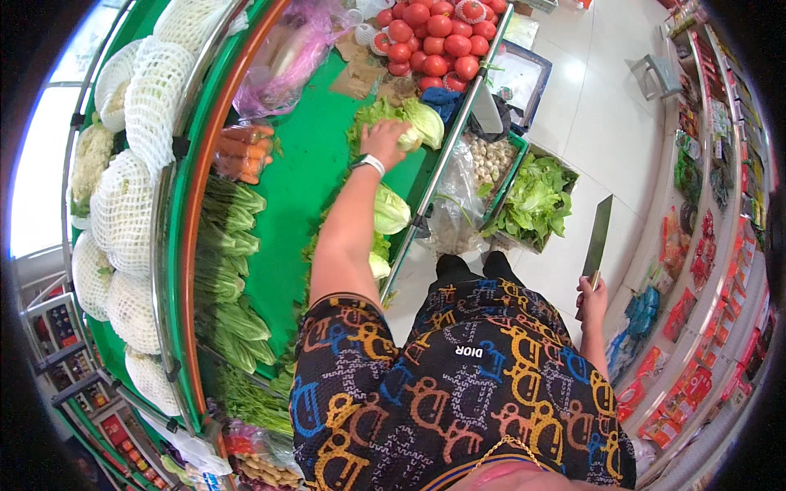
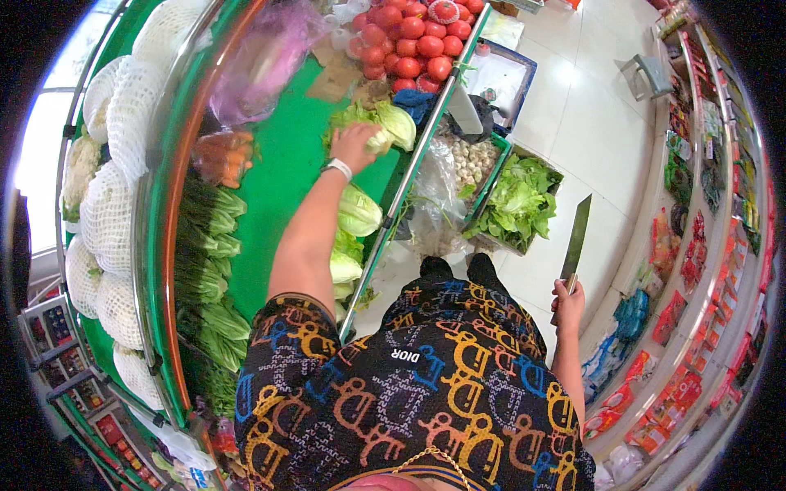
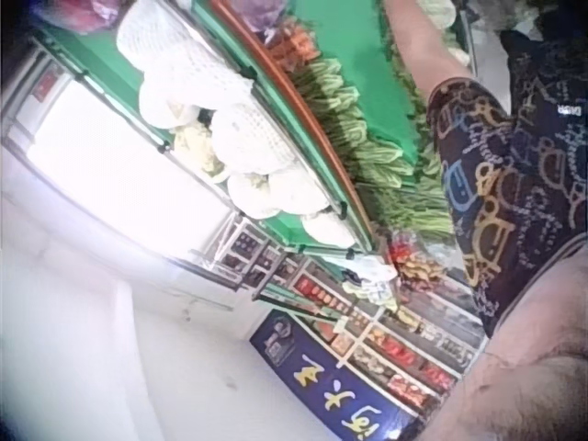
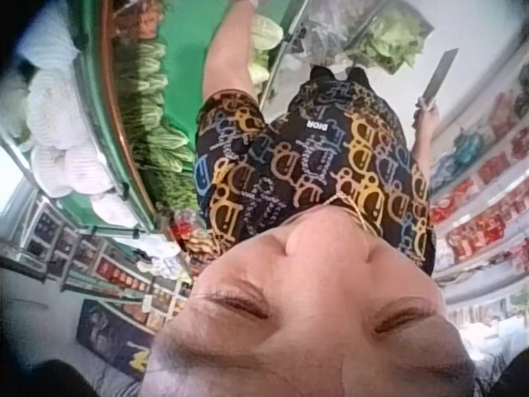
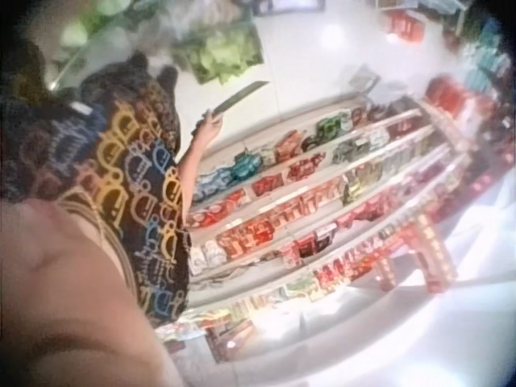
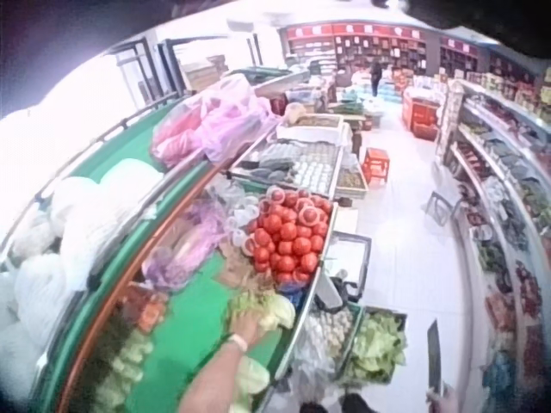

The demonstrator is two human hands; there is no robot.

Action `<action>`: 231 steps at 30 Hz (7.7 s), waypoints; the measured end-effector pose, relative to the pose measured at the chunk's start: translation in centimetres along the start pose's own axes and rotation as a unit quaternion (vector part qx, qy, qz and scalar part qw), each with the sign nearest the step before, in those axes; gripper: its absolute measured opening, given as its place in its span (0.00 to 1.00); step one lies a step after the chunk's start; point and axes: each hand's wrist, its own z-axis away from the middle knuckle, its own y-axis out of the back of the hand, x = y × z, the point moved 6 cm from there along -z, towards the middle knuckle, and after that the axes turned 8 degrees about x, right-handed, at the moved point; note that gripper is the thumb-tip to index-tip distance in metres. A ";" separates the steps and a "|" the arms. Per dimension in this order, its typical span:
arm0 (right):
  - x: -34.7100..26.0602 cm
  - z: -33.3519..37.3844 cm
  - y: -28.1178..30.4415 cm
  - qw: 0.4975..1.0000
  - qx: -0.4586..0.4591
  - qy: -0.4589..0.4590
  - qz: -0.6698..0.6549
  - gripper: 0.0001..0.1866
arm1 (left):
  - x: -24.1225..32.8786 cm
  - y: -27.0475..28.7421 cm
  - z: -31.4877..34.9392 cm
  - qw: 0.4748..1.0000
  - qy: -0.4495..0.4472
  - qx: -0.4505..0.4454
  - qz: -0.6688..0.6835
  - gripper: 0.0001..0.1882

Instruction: The person uses a cleaver to trim the base of several heads of lettuce and places them on a green display counter. They then pick up multiple tomatoes, remove their foam netting, and arrange them on the counter next to the lettuce.

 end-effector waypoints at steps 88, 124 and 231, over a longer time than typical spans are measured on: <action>-8.1 4.3 0.9 0.959 0.098 0.210 0.166 0.09 | 36.1 5.6 8.6 0.947 -0.167 -0.053 0.269 0.37; -9.9 -4.4 -5.5 0.943 -0.110 -0.068 -0.306 0.12 | 18.1 7.1 10.2 0.328 0.218 0.087 0.915 0.39; -15.4 9.3 -5.9 0.935 -0.031 0.350 0.052 0.12 | 28.8 -3.7 9.0 0.898 -0.129 -0.039 0.419 0.34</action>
